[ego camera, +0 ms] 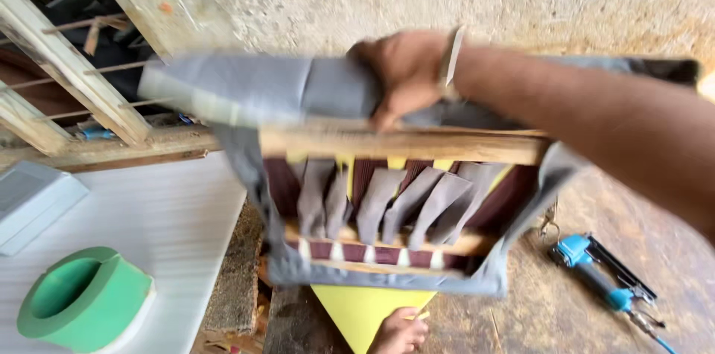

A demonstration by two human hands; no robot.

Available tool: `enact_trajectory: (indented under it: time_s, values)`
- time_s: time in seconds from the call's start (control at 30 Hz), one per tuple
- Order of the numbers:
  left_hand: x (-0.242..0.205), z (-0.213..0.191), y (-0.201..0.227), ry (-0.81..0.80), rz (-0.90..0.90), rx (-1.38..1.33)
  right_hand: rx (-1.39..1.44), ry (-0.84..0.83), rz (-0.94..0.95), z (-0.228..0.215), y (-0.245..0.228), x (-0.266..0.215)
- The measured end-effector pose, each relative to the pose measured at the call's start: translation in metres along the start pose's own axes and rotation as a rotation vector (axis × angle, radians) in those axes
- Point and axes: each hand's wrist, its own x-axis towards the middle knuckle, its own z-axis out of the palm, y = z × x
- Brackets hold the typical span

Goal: The person removes a grey quilted cushion from a chair, carries the chair to a workbench, and uses a staple gun to attach grey fabric to the chair's wooden frame. They trim excess fabric with shears and continue stapling the fabric around the frame.

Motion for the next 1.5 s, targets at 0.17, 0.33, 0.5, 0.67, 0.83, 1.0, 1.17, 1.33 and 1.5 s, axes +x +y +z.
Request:
enact_trajectory:
  time_s: [0.17, 0.33, 0.5, 0.67, 0.83, 1.0, 1.17, 1.33, 1.5]
  values:
    - [-0.161, 0.072, 0.102, -0.466, 0.474, 0.835, -0.098, 0.271, -0.422, 0.043, -0.042, -0.025]
    - [-0.356, 0.220, 0.215, -0.211, 0.988, 1.466, 0.052, 0.624, -0.522, 0.093, -0.019, -0.064]
    - [-0.351, 0.370, 0.324, -0.029, 1.116, 1.945, 0.184, 0.862, -0.491, 0.157, -0.026, -0.121]
    - [-0.212, 0.470, 0.335, -0.356, 1.220, 2.071, 0.213, 0.942, -0.649, 0.198, -0.021, -0.174]
    - [-0.153, 0.496, 0.290, -0.062, 1.097, 2.535, 0.553, 0.777, -0.925, 0.213, 0.013, -0.170]
    - [-0.165, 0.479, 0.305, 0.098, 1.167, 2.558, 0.847, 1.262, -0.608, 0.230, 0.088, -0.221]
    - [-0.174, 0.457, 0.335, 0.224, 1.781, 2.204, 1.565, 1.219, 0.151, 0.212, 0.140, -0.177]
    - [-0.179, 0.417, 0.363, 0.321, 1.391, 1.556, 1.208, 1.298, 0.255, 0.200, 0.142, -0.124]
    - [-0.187, 0.402, 0.400, 0.110, 1.663, 1.161, 0.774, 1.395, 0.195, 0.189, 0.106, -0.120]
